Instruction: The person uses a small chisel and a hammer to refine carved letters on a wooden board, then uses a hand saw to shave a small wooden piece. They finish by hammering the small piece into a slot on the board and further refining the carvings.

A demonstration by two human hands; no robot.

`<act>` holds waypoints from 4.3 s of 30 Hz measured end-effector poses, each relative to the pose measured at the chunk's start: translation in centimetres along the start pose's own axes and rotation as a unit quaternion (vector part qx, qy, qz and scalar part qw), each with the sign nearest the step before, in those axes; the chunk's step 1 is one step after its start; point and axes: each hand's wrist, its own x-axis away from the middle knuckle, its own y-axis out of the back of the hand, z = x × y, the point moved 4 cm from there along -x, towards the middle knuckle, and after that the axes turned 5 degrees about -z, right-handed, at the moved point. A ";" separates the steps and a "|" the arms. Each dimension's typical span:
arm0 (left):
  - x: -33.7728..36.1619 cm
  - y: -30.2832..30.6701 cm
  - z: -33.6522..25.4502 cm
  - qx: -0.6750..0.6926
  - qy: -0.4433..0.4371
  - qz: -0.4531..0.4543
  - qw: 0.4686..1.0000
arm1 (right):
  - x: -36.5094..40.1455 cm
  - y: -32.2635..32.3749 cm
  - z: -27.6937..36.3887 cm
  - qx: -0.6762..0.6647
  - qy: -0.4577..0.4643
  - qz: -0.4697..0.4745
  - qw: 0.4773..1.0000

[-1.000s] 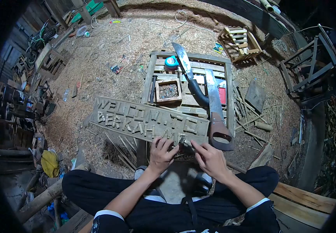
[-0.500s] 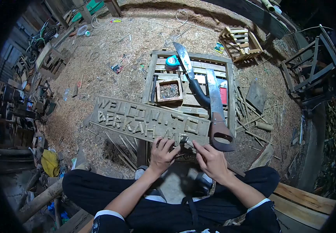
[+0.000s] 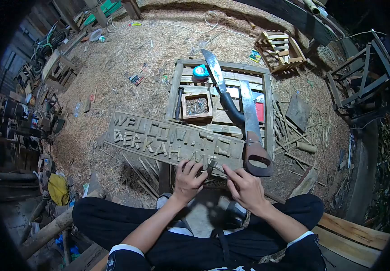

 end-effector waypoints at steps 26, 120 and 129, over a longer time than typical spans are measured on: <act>0.1 0.0 -0.1 0.012 -0.002 -0.005 1.000 | -0.2 0.5 1.0 0.067 -0.019 0.028 0.997; -1.2 0.4 2.2 0.151 0.088 -0.030 0.984 | 4.0 -4.7 0.2 -0.234 -0.320 -0.115 0.911; -1.0 0.2 2.1 0.141 0.096 -0.019 0.985 | 5.1 -6.4 0.8 -0.247 -0.333 -0.132 0.900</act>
